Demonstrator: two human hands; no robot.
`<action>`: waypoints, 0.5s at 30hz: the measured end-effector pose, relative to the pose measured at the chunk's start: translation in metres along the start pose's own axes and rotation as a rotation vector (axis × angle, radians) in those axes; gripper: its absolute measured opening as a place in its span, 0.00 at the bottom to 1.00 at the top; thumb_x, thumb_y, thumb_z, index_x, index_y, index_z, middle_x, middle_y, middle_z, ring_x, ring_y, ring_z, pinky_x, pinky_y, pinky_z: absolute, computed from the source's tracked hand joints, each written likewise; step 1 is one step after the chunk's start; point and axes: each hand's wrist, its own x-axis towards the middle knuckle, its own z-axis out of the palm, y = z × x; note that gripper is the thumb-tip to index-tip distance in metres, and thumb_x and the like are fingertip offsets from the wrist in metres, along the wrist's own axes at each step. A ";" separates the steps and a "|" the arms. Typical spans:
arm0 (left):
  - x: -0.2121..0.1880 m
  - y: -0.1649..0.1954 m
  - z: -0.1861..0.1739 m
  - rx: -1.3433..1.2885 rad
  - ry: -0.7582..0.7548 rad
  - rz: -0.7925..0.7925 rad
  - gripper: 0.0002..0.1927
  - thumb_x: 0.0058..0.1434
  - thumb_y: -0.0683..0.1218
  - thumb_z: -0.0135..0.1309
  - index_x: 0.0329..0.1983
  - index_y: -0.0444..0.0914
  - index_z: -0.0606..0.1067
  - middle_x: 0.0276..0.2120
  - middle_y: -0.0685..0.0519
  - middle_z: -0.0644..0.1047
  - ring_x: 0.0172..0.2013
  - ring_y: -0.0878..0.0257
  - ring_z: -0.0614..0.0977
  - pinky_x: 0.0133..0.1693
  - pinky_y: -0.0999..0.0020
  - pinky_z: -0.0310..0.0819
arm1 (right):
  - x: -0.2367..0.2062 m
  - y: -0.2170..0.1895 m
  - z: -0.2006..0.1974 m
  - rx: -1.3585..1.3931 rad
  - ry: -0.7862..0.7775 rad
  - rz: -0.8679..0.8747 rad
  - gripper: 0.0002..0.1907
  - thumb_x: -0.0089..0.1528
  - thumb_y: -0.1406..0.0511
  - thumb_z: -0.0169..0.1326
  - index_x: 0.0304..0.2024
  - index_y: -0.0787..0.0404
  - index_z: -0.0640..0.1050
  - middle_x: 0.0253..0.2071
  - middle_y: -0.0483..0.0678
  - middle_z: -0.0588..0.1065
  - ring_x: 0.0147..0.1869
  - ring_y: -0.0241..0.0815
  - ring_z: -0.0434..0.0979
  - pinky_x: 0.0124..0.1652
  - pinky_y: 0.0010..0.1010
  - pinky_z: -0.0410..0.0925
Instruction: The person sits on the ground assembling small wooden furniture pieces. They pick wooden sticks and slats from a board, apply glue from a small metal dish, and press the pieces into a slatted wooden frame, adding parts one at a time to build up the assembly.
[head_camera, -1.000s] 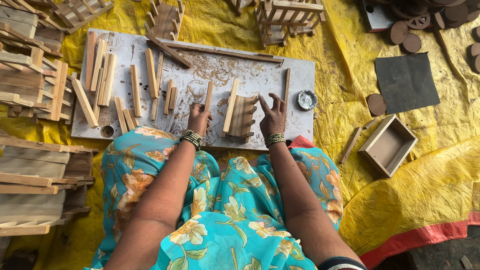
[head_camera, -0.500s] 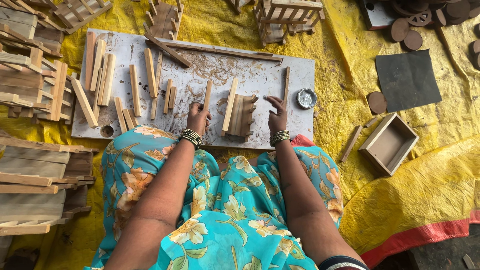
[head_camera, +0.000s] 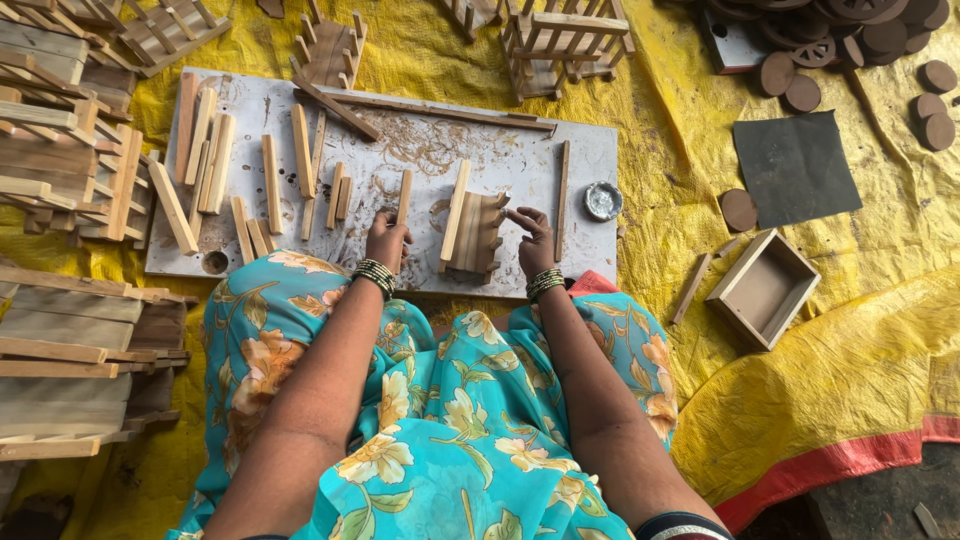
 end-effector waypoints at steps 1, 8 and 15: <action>-0.001 0.000 0.000 0.018 0.001 0.004 0.15 0.56 0.41 0.50 0.47 0.38 0.69 0.23 0.53 0.75 0.17 0.67 0.72 0.16 0.70 0.64 | -0.001 0.001 0.000 -0.061 0.010 -0.013 0.47 0.44 0.86 0.36 0.53 0.43 0.84 0.58 0.43 0.71 0.62 0.44 0.69 0.52 0.26 0.67; -0.001 0.001 -0.001 0.036 0.014 -0.021 0.15 0.55 0.40 0.50 0.46 0.38 0.69 0.23 0.53 0.75 0.17 0.66 0.72 0.16 0.68 0.64 | -0.009 0.003 -0.003 -0.435 0.090 -0.302 0.45 0.47 0.85 0.42 0.55 0.38 0.83 0.60 0.46 0.70 0.62 0.52 0.66 0.62 0.35 0.67; -0.001 0.002 -0.002 0.020 0.009 -0.027 0.14 0.55 0.41 0.50 0.46 0.38 0.69 0.23 0.53 0.75 0.16 0.66 0.72 0.15 0.68 0.63 | -0.015 -0.003 -0.007 -0.950 0.044 -0.428 0.38 0.47 0.76 0.54 0.58 0.41 0.79 0.62 0.46 0.67 0.66 0.54 0.63 0.59 0.49 0.61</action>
